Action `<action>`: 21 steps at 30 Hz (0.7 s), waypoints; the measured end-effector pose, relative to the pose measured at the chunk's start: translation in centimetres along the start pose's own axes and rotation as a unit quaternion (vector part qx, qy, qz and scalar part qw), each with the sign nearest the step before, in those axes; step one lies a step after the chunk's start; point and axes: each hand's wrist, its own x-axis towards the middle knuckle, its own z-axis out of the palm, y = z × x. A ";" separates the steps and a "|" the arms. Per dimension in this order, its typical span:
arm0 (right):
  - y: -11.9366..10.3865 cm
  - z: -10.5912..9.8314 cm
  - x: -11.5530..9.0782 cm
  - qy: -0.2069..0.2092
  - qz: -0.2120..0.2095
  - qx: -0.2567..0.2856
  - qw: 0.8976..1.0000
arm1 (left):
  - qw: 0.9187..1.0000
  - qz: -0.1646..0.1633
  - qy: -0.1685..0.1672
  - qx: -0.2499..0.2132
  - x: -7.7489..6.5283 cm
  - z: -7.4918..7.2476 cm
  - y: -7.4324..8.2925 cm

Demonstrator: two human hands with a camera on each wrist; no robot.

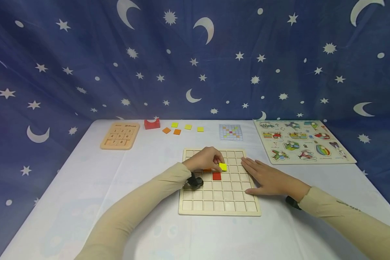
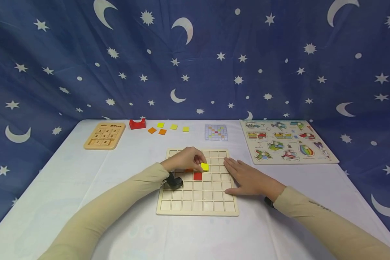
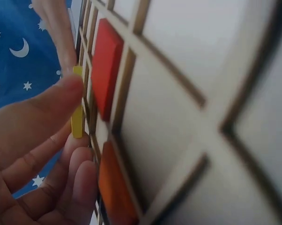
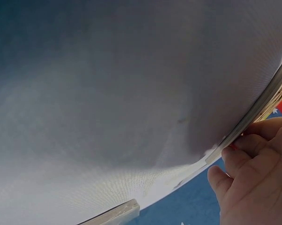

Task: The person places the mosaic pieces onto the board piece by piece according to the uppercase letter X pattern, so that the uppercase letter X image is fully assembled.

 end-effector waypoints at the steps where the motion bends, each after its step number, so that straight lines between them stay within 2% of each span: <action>1: 0.0 0.0 0.0 0.001 -0.001 0.000 1.000 | 1.000 0.000 0.000 0.003 0.0 0.1 0.1; 9: 0.0 0.0 0.0 -0.004 -0.001 -0.001 1.000 | 0.999 0.013 0.000 0.039 0.4 0.4 0.4; 13: -0.1 0.0 0.0 0.001 -0.005 -0.001 1.000 | 0.999 0.020 -0.002 0.033 0.3 0.3 0.2; 21: 0.0 0.0 0.0 0.002 -0.004 -0.004 1.000 | 1.000 0.008 -0.009 0.015 0.2 0.0 0.1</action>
